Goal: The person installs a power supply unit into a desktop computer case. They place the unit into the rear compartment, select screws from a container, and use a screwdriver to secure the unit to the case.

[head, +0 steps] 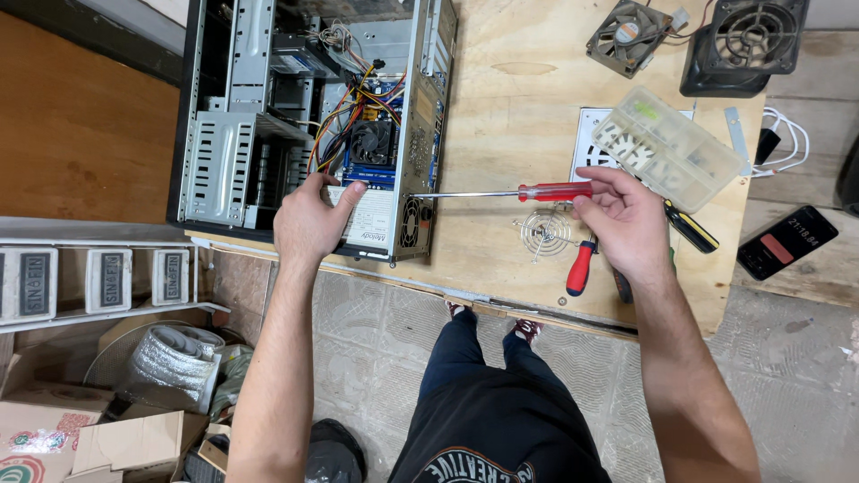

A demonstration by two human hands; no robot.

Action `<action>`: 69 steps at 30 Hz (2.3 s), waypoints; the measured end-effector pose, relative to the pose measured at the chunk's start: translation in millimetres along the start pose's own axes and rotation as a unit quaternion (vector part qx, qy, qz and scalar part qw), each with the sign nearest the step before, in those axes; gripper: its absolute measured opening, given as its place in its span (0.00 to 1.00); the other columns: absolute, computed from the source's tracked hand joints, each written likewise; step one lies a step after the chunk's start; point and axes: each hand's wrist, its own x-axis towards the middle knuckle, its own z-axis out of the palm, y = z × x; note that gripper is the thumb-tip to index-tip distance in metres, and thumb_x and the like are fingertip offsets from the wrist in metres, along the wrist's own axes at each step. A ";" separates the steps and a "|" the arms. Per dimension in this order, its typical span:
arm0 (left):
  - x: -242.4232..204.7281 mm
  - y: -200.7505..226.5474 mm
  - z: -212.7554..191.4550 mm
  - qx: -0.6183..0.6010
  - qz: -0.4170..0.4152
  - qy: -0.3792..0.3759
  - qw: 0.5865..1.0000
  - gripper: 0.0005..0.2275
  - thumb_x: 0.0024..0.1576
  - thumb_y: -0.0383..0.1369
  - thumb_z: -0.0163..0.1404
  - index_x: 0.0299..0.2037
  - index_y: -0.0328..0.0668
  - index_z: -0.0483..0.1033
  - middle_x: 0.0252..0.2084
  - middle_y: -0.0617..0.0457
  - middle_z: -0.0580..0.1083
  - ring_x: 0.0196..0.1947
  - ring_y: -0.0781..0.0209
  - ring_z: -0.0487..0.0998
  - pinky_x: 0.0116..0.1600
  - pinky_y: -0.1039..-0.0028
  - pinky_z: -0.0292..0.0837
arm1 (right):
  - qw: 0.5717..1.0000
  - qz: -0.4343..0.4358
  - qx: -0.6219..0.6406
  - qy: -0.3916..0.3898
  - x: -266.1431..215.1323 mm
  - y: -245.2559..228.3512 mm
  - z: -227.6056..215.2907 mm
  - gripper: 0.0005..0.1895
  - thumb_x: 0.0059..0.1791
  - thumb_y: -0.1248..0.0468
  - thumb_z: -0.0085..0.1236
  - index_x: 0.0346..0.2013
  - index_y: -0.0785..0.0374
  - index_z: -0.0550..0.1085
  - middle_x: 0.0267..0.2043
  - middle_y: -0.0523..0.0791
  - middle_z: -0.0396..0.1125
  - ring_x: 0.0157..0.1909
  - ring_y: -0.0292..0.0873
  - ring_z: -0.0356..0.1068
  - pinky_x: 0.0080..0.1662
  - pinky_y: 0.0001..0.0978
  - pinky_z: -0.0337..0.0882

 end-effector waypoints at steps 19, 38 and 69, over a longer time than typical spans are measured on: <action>-0.1 -1.1 0.5 0.006 0.006 0.007 1.000 0.31 0.65 0.69 0.55 0.57 0.51 0.84 0.48 0.38 0.84 0.55 0.31 0.85 0.63 0.45 0.76 | 0.999 0.013 0.009 -0.029 -4.8 -6.3 8.6 0.23 0.56 0.81 0.62 0.66 0.71 0.77 0.54 0.52 0.78 0.47 0.36 0.77 0.45 0.23 0.80; 1.5 -0.4 0.0 0.004 -0.002 0.000 1.000 0.31 0.64 0.71 0.55 0.57 0.53 0.84 0.50 0.38 0.84 0.57 0.31 0.85 0.64 0.45 0.76 | 0.996 -0.030 -0.080 -0.039 0.2 -20.9 11.5 0.20 0.54 0.79 0.68 0.61 0.67 0.83 0.53 0.51 0.74 0.51 0.38 0.75 0.53 0.29 0.81; -1.4 0.9 -1.3 0.030 0.012 -0.009 0.999 0.31 0.67 0.70 0.50 0.57 0.52 0.83 0.49 0.38 0.84 0.56 0.31 0.85 0.63 0.45 0.77 | 0.911 -0.162 -0.311 -0.216 23.3 -78.6 28.1 0.15 0.52 0.62 0.75 0.54 0.56 0.85 0.43 0.50 0.82 0.47 0.58 0.83 0.52 0.46 0.80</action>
